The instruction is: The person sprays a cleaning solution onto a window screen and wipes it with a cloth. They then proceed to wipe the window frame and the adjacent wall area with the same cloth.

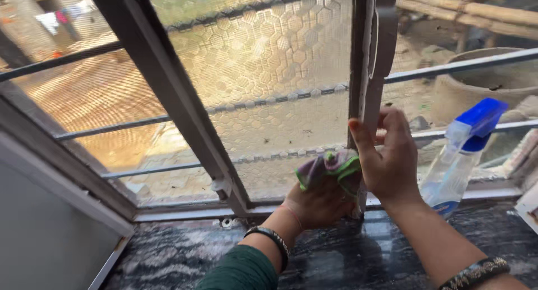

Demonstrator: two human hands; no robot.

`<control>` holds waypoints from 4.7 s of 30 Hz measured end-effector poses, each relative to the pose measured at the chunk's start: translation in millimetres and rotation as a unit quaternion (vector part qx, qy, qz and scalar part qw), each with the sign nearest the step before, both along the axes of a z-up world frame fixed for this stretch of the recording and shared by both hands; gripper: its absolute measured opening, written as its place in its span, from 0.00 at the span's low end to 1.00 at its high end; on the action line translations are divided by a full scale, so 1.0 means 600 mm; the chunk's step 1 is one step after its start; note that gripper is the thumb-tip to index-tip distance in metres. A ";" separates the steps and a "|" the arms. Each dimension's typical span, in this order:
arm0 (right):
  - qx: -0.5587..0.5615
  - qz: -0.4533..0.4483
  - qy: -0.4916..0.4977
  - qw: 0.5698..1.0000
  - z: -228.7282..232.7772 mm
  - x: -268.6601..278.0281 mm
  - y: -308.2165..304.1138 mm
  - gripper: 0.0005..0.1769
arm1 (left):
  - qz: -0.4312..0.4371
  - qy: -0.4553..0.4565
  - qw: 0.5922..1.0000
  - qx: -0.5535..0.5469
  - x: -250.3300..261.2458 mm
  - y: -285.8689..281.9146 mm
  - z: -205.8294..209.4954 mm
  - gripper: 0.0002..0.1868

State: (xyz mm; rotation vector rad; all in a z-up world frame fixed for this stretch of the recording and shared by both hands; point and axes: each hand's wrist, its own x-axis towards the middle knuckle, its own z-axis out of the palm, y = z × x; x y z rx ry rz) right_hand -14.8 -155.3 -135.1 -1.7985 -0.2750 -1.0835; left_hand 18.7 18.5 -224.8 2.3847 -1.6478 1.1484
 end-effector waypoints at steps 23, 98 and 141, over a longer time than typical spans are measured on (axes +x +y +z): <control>-0.027 -0.245 0.238 0.939 -0.042 -0.037 0.071 0.32 | -0.145 0.079 0.974 0.152 0.013 0.278 0.014 0.12; 0.121 0.055 0.097 0.986 0.178 -0.039 0.326 0.25 | 0.009 -0.121 0.921 -0.369 -0.018 0.344 0.327 0.33; -0.308 -0.136 0.180 0.924 -0.209 -0.070 0.387 0.17 | 0.056 -0.024 0.932 -0.358 0.043 0.366 -0.039 0.39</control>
